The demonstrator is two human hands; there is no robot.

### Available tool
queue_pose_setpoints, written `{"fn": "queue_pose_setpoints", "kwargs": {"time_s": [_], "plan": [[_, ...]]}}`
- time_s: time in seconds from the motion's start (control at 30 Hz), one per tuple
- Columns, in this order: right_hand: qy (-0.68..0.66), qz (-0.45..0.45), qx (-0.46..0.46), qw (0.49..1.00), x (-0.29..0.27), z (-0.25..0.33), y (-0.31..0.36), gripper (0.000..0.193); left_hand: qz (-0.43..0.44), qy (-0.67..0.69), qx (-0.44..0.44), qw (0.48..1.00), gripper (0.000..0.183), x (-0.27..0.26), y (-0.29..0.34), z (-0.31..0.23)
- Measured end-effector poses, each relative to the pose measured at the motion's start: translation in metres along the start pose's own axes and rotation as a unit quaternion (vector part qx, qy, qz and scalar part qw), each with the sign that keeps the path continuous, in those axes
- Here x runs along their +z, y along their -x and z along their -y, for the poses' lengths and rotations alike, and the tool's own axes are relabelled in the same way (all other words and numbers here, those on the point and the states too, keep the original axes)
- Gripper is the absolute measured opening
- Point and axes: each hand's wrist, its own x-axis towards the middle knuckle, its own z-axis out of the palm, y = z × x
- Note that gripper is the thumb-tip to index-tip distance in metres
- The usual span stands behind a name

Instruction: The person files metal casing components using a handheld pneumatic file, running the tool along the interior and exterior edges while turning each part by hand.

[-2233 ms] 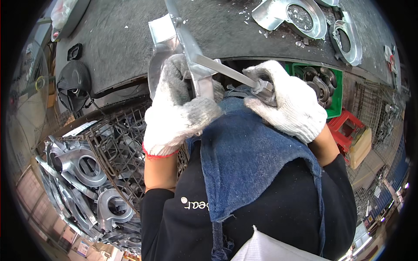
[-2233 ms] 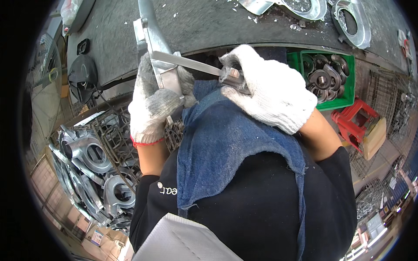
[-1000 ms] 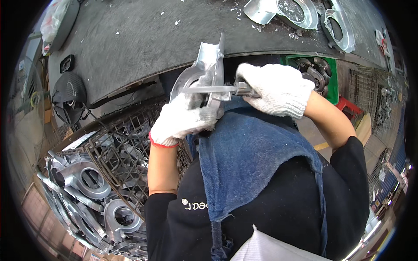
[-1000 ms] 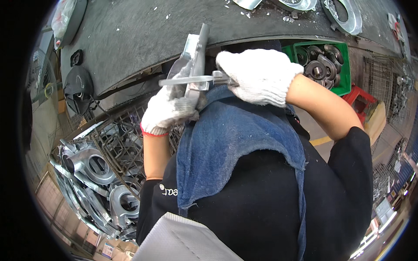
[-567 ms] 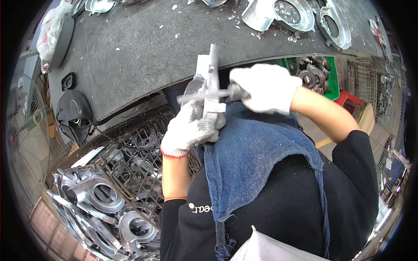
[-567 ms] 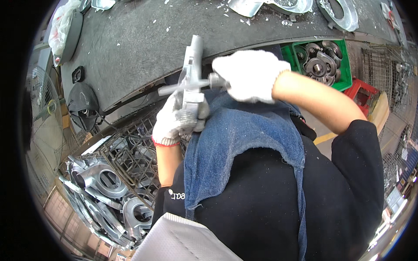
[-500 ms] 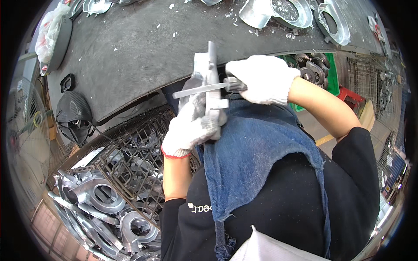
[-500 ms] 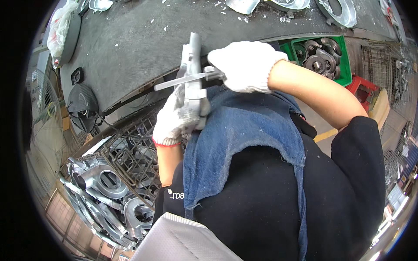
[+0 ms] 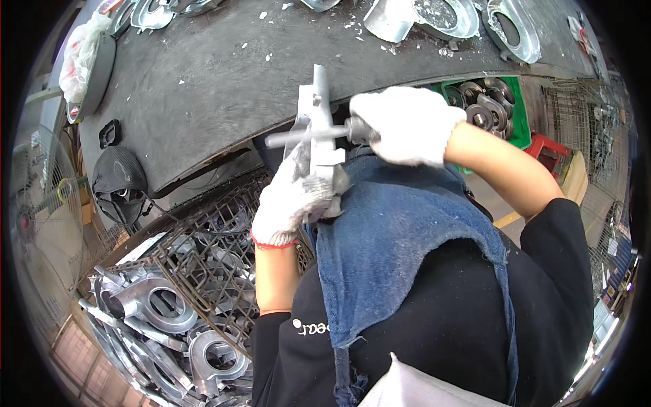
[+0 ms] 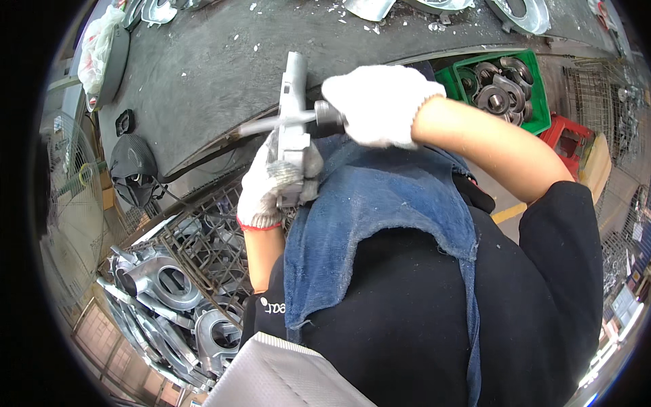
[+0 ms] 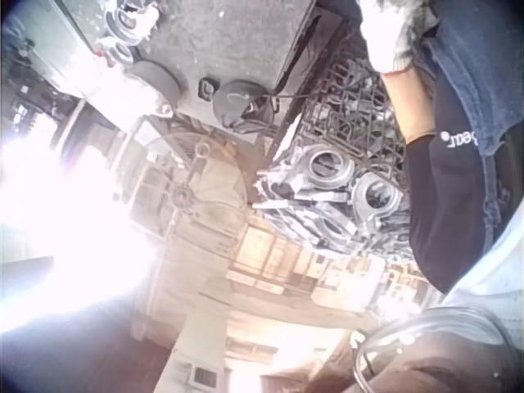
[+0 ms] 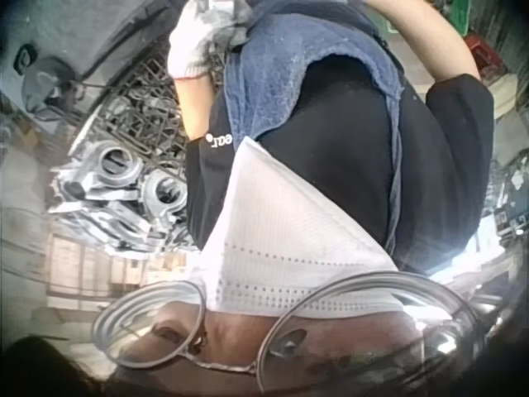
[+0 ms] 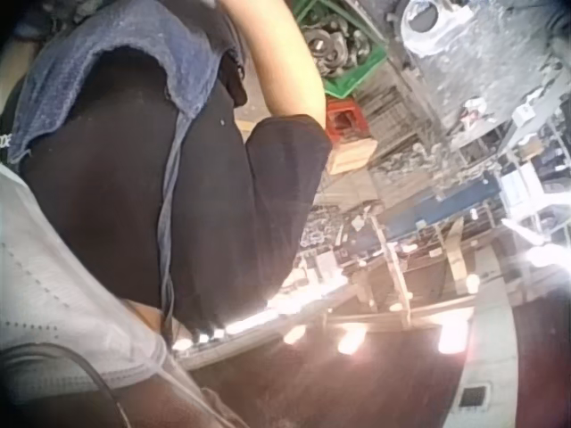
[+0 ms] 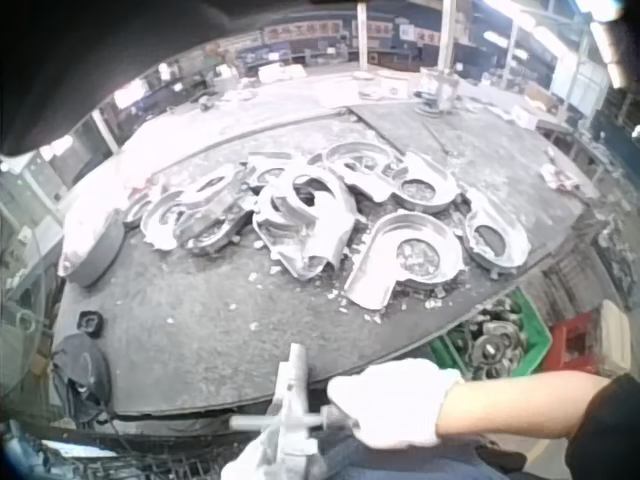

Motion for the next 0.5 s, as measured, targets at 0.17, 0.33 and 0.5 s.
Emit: {"fn": "queue_pose_setpoints", "kwargs": {"time_s": [0.17,0.33,0.5], "plan": [[-0.025,0.089,0.052,0.994,0.001,0.000,0.002,0.025,-0.027,0.046,0.044,0.998,0.082,-0.001,-0.003,0.008],[0.009,-0.045,0.046,0.998,0.002,-0.001,-0.002,0.023,-0.046,0.012,0.054,0.997,0.082,0.006,-0.003,0.008],[-0.014,0.033,0.036,0.999,0.006,0.000,0.003,0.028,-0.094,-0.091,0.076,0.988,0.081,0.017,0.004,0.003]]}}
